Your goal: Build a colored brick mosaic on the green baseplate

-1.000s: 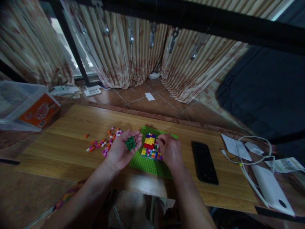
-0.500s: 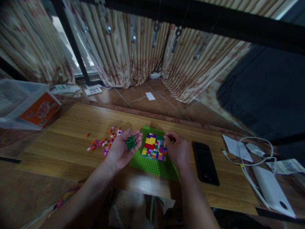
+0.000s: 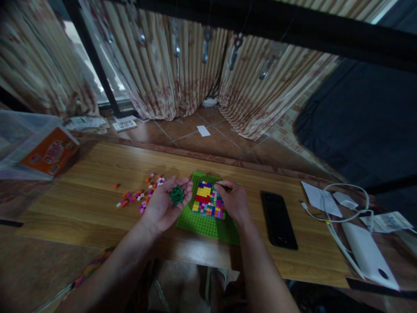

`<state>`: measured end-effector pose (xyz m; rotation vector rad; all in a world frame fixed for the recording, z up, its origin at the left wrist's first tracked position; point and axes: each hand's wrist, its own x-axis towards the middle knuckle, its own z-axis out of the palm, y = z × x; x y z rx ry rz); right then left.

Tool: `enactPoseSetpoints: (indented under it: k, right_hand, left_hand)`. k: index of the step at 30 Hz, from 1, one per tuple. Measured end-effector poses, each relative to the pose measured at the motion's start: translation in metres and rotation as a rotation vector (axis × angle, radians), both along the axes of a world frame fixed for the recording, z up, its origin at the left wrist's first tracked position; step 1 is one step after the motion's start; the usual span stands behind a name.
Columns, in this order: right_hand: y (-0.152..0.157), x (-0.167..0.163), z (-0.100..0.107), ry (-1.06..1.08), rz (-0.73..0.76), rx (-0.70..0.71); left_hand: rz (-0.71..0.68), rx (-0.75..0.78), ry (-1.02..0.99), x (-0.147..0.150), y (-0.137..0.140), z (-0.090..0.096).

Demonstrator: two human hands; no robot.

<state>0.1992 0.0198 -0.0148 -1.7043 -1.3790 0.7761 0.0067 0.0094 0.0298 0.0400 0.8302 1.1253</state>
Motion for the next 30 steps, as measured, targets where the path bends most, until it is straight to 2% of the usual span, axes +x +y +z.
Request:
enactPoseSetpoints:
  k: [7, 13, 15, 17, 18, 20, 22, 24, 26, 30]
  right_hand:
    - [0.002, -0.003, 0.002, 0.050, -0.005, -0.021]
    - [0.003, 0.000, -0.004, 0.056, 0.012, -0.004]
    - [0.000, -0.002, -0.001, 0.036, -0.018, 0.096]
    - [-0.004, -0.006, 0.008, -0.010, -0.024, 0.271]
    - [-0.007, -0.009, 0.014, -0.043, 0.005, 0.357]
    - [-0.013, -0.016, 0.026, -0.111, 0.166, 0.446]
    - [-0.018, -0.022, 0.036, -0.195, 0.353, 0.427]
    - [-0.022, -0.027, 0.041, -0.274, 0.474, 0.382]
    - [-0.024, -0.029, 0.042, -0.321, 0.520, 0.360]
    - [-0.024, -0.029, 0.040, -0.349, 0.518, 0.341]
  left_hand:
    - [-0.039, 0.011, -0.005, 0.000, 0.000, -0.001]
    - [-0.136, 0.038, -0.023, 0.003, -0.003, 0.001]
    - [-0.173, 0.043, -0.035, 0.004, -0.004, 0.002]
    - [-0.203, 0.043, -0.045, 0.006, -0.004, 0.002]
    - [-0.220, 0.040, -0.054, 0.007, -0.004, 0.001]
    - [-0.242, 0.032, -0.080, 0.010, -0.004, 0.000]
    - [-0.241, 0.024, -0.106, 0.012, -0.005, -0.001]
    - [-0.221, 0.018, -0.132, 0.013, -0.006, -0.001]
    - [-0.216, 0.011, -0.165, 0.014, -0.007, 0.001]
    - [-0.218, 0.000, -0.200, 0.014, -0.009, 0.004]
